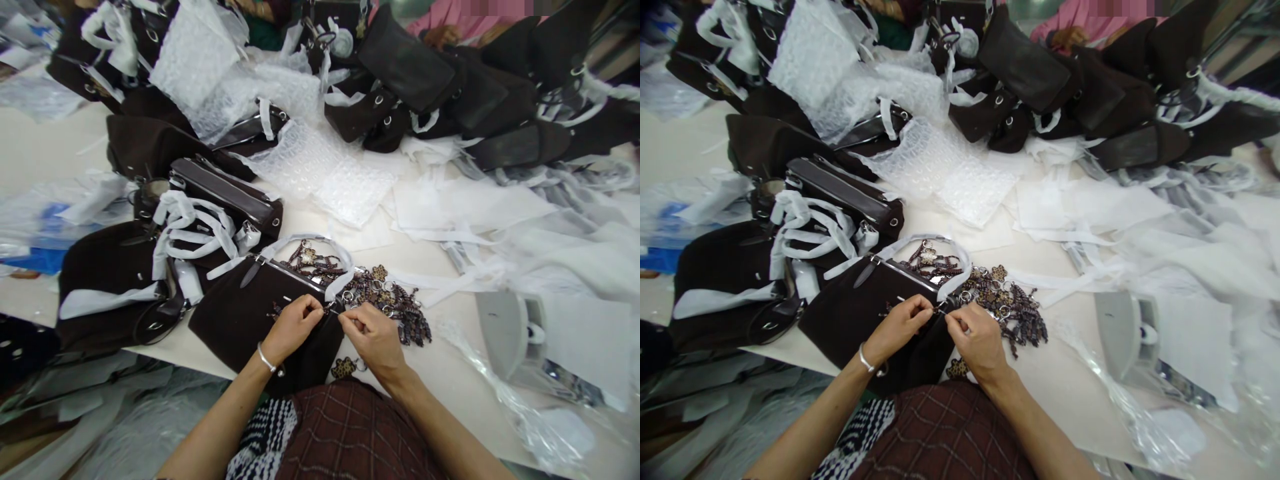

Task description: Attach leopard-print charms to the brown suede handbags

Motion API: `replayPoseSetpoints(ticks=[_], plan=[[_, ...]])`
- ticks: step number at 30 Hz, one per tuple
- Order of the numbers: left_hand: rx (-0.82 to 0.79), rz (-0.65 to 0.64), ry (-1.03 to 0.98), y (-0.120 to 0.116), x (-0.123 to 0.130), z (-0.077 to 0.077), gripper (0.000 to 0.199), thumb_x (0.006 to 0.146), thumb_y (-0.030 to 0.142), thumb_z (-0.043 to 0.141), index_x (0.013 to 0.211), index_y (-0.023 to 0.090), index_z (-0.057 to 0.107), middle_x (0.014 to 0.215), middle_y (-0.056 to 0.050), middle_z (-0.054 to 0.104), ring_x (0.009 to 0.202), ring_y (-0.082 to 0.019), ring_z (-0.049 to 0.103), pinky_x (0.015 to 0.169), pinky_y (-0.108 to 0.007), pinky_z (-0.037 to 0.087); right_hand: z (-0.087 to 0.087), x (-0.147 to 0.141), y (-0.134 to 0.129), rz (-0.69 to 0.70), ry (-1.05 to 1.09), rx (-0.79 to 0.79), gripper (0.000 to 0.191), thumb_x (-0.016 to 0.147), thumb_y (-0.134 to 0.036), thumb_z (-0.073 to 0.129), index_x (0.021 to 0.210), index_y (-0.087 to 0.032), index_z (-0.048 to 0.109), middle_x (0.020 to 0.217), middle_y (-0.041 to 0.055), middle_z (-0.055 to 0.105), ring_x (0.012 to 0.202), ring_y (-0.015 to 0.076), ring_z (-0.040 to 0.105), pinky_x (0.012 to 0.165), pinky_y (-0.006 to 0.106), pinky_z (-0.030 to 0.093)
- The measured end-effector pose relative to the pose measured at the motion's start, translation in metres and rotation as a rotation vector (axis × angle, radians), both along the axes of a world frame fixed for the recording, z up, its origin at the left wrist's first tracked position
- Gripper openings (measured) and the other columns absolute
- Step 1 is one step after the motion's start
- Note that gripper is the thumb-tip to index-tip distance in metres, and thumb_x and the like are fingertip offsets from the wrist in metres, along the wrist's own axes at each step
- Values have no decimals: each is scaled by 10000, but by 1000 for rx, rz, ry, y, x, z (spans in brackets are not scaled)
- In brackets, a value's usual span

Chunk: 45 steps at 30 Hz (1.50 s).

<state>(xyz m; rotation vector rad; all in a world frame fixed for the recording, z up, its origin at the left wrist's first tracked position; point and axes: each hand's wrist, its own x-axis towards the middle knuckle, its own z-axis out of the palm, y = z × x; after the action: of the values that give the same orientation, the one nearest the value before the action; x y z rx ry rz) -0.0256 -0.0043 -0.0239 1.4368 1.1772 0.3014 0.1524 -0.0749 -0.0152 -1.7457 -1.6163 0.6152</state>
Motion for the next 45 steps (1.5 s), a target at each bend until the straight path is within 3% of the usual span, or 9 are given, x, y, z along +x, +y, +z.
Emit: replayPoseSetpoints(ticks=[7, 16, 21, 26, 31, 37, 40, 43, 45], plan=[[56, 58, 7, -6, 3, 12, 83, 815, 215, 571, 849, 169, 631, 813, -10, 656, 766, -146, 595, 730, -253, 450, -1, -8, 3, 74, -45, 1, 197, 875, -183, 575, 691, -186, 644, 639, 5, 526, 637, 140, 496, 620, 272, 366], [305, 67, 170, -19, 3, 15, 129, 812, 194, 599, 935, 215, 634, 843, 4, 658, 788, -147, 611, 762, -270, 455, -13, -12, 8, 76, -130, 14, 212, 863, -161, 571, 656, -186, 607, 648, 9, 535, 644, 143, 499, 633, 272, 371], [263, 51, 163, -21, 5, 16, 289, 806, 209, 621, 1095, 232, 634, 865, -1, 673, 784, -151, 616, 784, -279, 471, -12, -10, 6, 78, -114, 1, 205, 863, -158, 570, 664, -187, 613, 646, 9, 535, 641, 141, 500, 622, 264, 370], [172, 3, 105, -18, 5, 22, 253, 847, 272, 575, 1071, 215, 678, 934, -32, 695, 824, -165, 624, 795, -280, 476, -16, -9, 9, 101, -76, -8, 203, 879, -183, 567, 689, -194, 637, 672, 11, 566, 658, 141, 522, 652, 266, 395], [16, 5, 30, -9, 1, 10, 296, 910, 287, 443, 1030, 193, 697, 846, -25, 705, 752, -156, 629, 715, -261, 474, -18, -3, 11, 125, 80, -105, 142, 873, -191, 600, 765, -206, 690, 721, 9, 630, 687, 141, 575, 668, 256, 435], [258, -78, 128, -7, 4, 6, 125, 842, 235, 579, 774, 191, 674, 781, -12, 624, 730, -145, 576, 689, -250, 431, -18, 4, 12, 156, 160, -133, 135, 852, -171, 619, 750, -208, 698, 723, 5, 656, 681, 139, 602, 652, 253, 461], [405, -114, 178, -17, 6, 15, 194, 923, 255, 489, 824, 207, 648, 836, -24, 607, 792, -149, 571, 751, -258, 432, -11, 10, 13, 147, 155, -124, 74, 843, -191, 645, 839, -216, 715, 780, 14, 671, 714, 148, 617, 692, 273, 492], [510, -117, 231, -31, 7, 24, 212, 964, 256, 418, 912, 217, 620, 933, -42, 600, 844, -150, 574, 795, -261, 438, -1, 14, 14, 76, 150, 22, 225, 834, -224, 673, 1059, -217, 686, 988, 68, 684, 919, 193, 632, 862, 346, 510], [531, -116, 210, -39, 8, 27, 208, 974, 248, 399, 969, 224, 606, 992, -52, 597, 883, -150, 578, 825, -260, 445, 4, 15, 15, 139, 169, 107, 247, 850, -226, 657, 1096, -224, 679, 1087, 86, 673, 1038, 209, 611, 946, 382, 494]])
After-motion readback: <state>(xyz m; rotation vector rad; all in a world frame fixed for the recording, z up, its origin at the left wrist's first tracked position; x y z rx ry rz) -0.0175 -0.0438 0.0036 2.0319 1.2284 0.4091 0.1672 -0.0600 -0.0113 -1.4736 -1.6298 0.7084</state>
